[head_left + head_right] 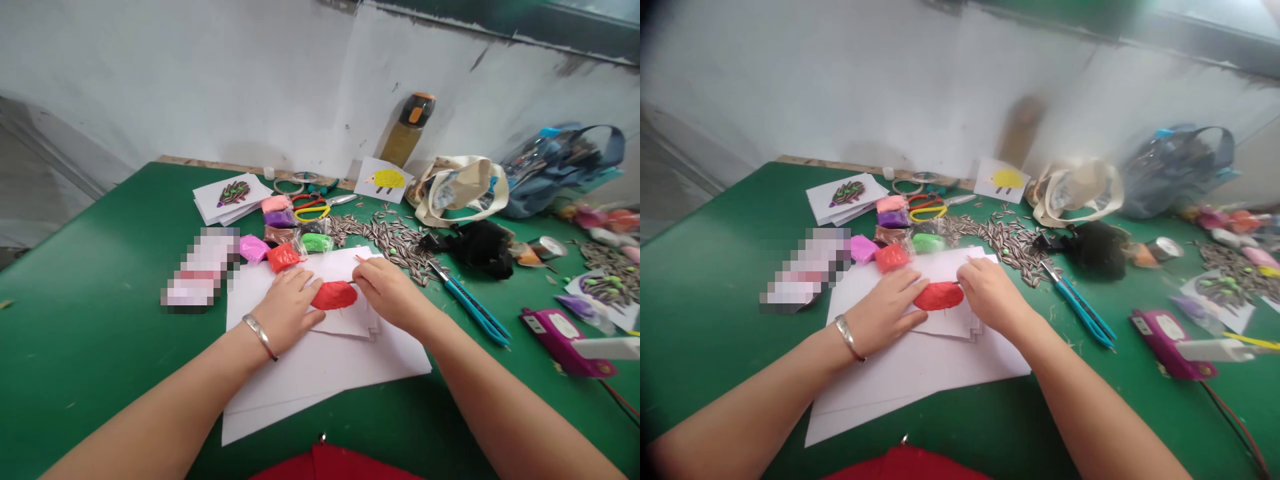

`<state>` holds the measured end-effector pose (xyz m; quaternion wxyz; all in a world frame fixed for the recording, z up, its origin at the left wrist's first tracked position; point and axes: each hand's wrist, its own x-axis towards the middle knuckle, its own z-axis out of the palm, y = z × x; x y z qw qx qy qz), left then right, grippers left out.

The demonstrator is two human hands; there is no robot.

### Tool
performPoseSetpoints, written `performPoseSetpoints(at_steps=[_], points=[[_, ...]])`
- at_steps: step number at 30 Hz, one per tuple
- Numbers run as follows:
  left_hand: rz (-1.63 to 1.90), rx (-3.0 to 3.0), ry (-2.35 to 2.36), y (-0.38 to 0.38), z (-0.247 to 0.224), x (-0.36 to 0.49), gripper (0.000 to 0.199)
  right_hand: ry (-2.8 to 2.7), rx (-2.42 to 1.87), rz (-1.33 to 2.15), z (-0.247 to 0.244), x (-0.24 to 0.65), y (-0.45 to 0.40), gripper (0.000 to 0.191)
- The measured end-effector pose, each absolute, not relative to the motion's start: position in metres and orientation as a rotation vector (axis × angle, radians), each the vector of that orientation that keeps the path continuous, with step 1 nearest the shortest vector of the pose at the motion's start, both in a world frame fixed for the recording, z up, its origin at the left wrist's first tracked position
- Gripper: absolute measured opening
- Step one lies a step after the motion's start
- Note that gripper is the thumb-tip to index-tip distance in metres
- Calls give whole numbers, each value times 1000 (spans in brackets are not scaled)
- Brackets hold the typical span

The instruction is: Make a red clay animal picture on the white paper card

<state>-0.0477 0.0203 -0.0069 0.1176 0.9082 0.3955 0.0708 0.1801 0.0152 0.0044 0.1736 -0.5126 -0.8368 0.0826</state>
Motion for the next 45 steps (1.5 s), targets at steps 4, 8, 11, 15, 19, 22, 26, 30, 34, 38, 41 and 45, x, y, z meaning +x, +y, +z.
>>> performPoseSetpoints(at_steps=[4, 8, 11, 15, 19, 22, 26, 30, 34, 38, 41, 45], points=[[168, 2679, 1169, 17, -7, -47, 52, -2414, -1400, 163, -7, 177, 0, 22], [104, 2701, 1192, 15, -8, -46, 51, -2515, -1394, 90, -18, 172, -5, 20], [87, 2693, 1206, 14, -8, -45, 52, -2484, -1379, 56, -17, 173, -6, 20], [-1, 2672, 1217, 13, -7, -42, 53, -2482, -1376, 47, -14, 175, -7, 20], [-129, 2674, 1250, 11, -5, -39, 52, -2545, -1378, 89, -15, 174, -7, 18], [-165, 2683, 1258, 9, -6, -39, 53, -2483, -1350, 101, -12, 176, -6, 20], [-135, 2694, 1242, 8, -8, -39, 53, -2407, -1357, 148, -6, 183, -5, 21], [-99, 2695, 1236, 7, -8, -37, 51, -2369, -1387, 209, -6, 188, -4, 21], [-72, 2711, 1252, 6, -9, -35, 49, -2350, -1449, 236, -11, 191, -1, 22], [-23, 2740, 1280, 3, -13, -33, 47, -2305, -1572, 201, -17, 191, 2, 19], [-5, 2720, 1303, 1, -14, -33, 47, -2264, -1641, 155, -20, 188, 2, 19], [6, 2697, 1301, 2, -13, -35, 58, -2223, -1687, 120, -21, 184, 2, 19]])
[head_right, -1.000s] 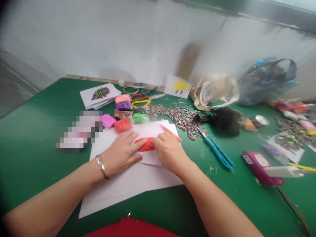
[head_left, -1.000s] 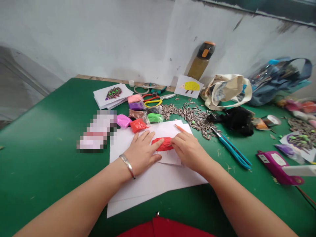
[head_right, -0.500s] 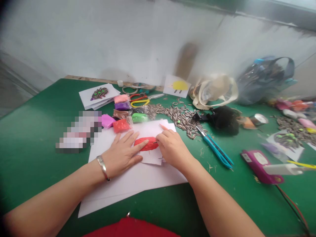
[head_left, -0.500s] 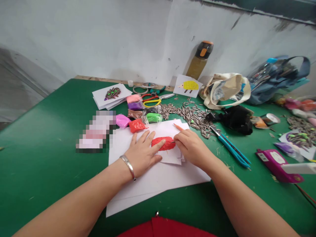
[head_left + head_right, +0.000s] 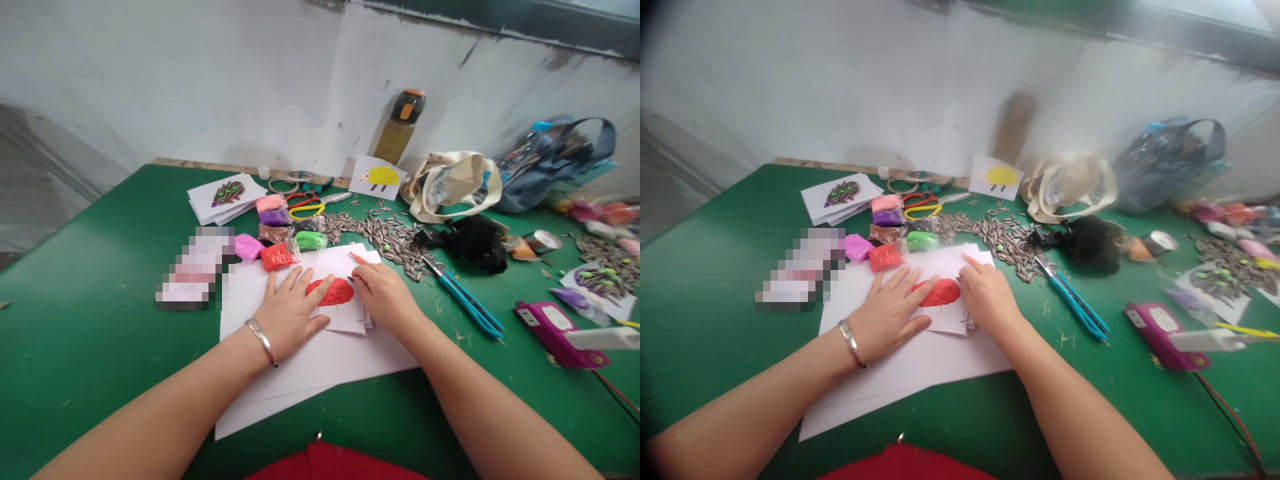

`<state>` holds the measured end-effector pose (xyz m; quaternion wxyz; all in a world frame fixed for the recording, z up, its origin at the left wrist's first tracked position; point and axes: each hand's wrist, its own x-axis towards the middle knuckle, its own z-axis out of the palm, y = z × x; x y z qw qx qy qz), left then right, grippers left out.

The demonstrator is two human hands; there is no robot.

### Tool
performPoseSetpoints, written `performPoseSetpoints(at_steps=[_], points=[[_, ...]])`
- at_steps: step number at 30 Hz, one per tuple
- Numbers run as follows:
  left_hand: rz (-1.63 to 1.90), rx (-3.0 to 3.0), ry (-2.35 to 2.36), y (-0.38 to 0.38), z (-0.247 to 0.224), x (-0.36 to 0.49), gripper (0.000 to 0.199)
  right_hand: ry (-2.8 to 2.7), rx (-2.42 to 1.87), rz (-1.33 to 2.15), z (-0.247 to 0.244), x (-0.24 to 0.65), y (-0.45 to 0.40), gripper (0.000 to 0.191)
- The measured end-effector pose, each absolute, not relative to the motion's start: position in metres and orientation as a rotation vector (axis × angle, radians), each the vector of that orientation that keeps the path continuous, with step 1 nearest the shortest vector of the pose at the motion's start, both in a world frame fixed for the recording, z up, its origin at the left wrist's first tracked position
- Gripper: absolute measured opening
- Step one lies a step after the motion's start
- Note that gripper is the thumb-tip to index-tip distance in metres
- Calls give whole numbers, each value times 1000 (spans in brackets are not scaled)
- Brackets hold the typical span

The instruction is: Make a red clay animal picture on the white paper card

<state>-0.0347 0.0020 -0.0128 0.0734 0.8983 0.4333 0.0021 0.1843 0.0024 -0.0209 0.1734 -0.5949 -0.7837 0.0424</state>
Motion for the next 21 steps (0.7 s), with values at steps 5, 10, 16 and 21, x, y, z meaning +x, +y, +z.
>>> performPoseSetpoints(at_steps=[5, 10, 16, 21], points=[[-21, 2708, 1273, 5, -13, -38, 59, -2214, -1649, 109, -21, 186, 2, 20], [-28, 2707, 1266, 6, -13, -39, 58, -2290, -1391, 129, -16, 185, -4, 30], [8, 2715, 1262, 5, -16, -40, 57, -2406, -1358, 78, -13, 176, -8, 35], [26, 2737, 1271, 5, -18, -40, 55, -2400, -1393, 69, -12, 177, -8, 36]])
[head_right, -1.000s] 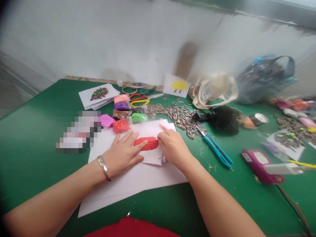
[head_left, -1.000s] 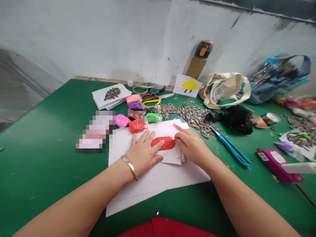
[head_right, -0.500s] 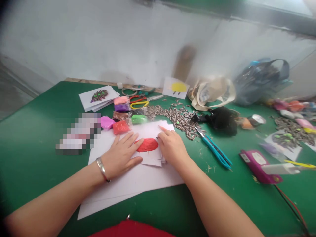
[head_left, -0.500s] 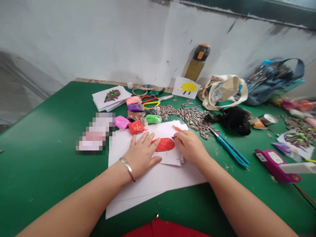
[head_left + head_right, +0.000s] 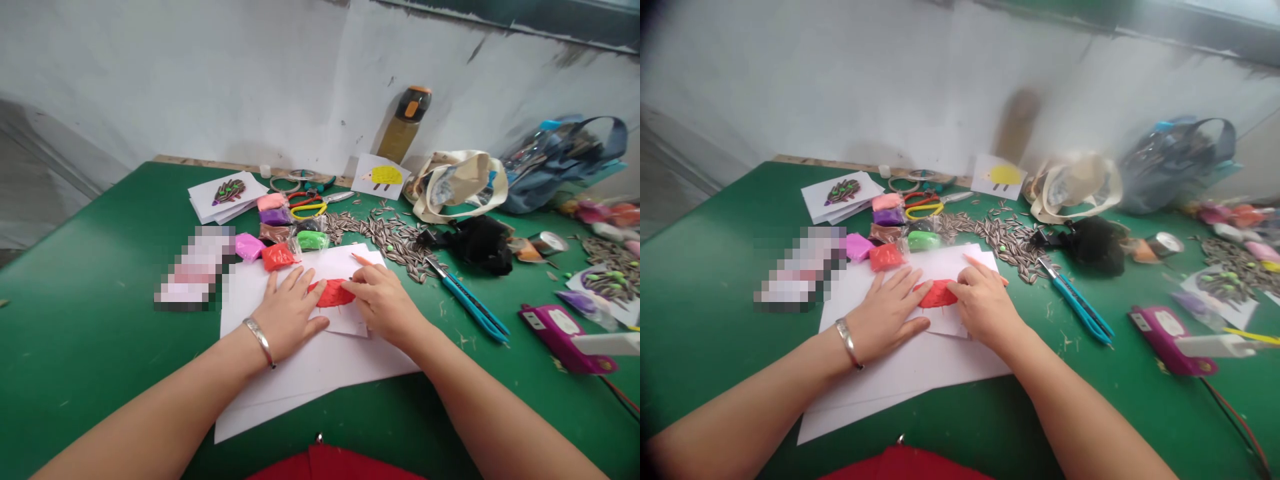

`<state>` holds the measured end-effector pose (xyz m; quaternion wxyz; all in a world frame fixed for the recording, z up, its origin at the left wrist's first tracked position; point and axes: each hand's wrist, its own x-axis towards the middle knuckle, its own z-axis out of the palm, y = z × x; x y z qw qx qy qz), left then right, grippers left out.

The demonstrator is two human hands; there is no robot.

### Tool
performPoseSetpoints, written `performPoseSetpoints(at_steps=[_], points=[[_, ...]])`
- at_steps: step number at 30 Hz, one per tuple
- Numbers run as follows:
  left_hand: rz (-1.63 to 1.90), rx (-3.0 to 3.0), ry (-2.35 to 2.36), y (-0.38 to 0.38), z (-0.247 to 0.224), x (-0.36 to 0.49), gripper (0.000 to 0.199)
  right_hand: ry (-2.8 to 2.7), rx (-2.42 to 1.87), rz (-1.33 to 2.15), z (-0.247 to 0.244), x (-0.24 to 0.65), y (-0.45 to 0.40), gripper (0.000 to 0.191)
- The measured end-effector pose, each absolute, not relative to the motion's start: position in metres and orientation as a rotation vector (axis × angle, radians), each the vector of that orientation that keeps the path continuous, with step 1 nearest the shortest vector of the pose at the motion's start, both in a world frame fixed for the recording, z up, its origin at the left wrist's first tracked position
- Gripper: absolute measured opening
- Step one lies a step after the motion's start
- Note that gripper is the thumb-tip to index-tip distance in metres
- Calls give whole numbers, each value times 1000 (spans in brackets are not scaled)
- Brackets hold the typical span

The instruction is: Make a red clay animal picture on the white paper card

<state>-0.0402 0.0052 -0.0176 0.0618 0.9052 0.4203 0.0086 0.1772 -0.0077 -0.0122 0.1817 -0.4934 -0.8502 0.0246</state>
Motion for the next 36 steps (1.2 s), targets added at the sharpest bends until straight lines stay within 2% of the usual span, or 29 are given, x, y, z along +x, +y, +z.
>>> performPoseSetpoints(at_steps=[18, 32, 36], points=[[13, 2699, 1285, 5, -14, -38, 59, -2455, -1557, 41, -16, 174, -5, 37], [2, 2664, 1271, 6, -12, -38, 62, -2489, -1493, -56, -15, 169, -4, 33], [-11, 2656, 1270, 7, -12, -39, 65, -2448, -1488, -110, -13, 161, -2, 40]])
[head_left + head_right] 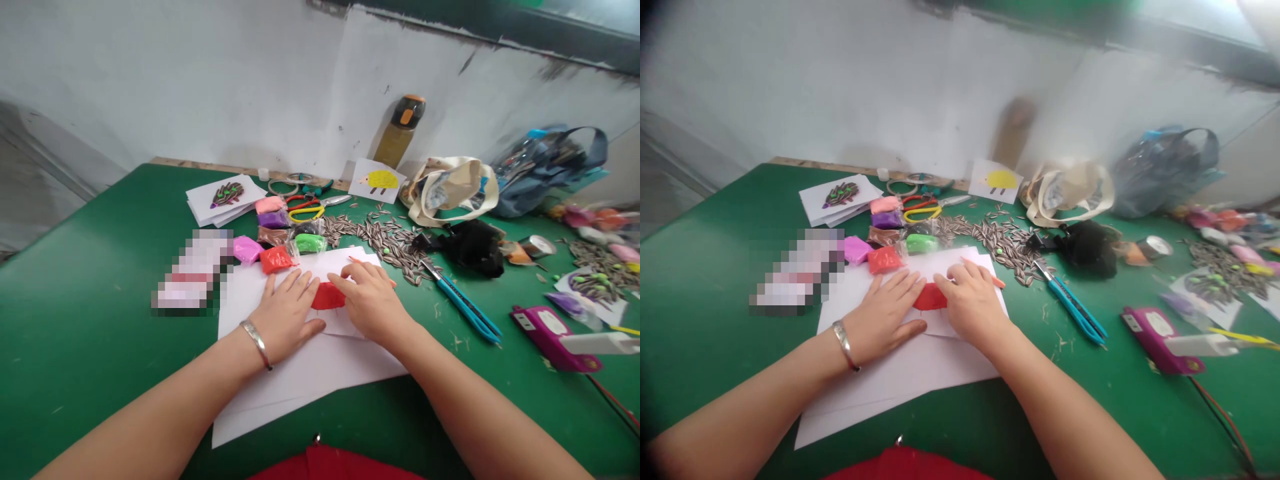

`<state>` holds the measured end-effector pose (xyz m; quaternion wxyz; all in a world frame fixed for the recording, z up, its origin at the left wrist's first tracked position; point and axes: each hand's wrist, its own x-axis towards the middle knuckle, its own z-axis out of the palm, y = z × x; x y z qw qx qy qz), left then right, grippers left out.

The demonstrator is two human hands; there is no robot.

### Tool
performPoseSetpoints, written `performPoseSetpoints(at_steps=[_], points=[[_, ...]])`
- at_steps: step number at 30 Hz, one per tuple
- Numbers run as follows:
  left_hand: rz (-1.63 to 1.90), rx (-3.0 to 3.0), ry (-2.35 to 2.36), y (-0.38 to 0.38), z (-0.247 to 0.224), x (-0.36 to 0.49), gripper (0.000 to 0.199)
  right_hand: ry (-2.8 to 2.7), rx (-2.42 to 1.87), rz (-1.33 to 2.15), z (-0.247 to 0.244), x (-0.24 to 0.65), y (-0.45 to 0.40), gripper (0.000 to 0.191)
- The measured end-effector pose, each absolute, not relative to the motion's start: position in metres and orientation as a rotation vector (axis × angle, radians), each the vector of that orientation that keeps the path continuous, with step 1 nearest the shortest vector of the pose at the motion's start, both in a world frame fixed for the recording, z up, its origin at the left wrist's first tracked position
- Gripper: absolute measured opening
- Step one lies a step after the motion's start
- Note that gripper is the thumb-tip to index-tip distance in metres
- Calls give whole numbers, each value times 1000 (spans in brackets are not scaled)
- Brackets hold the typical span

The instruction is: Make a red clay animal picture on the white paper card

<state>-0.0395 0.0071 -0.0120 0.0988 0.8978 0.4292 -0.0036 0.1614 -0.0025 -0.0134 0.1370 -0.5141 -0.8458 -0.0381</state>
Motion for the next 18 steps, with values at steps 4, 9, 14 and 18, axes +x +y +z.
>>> performPoseSetpoints(at_steps=[4, 9, 14, 18], points=[[-6, 2656, 1279, 7, -12, -40, 63, -2513, -1457, -94, -13, 153, -1, 36], [-23, 2643, 1281, 7, -12, -40, 64, -2509, -1465, -57, -14, 154, 0, 38], [-54, 2632, 1296, 7, -8, -39, 64, -2494, -1461, -75, -13, 162, -6, 40], [-84, 2630, 1301, 7, -5, -38, 63, -2562, -1403, -108, -11, 163, -8, 33]])
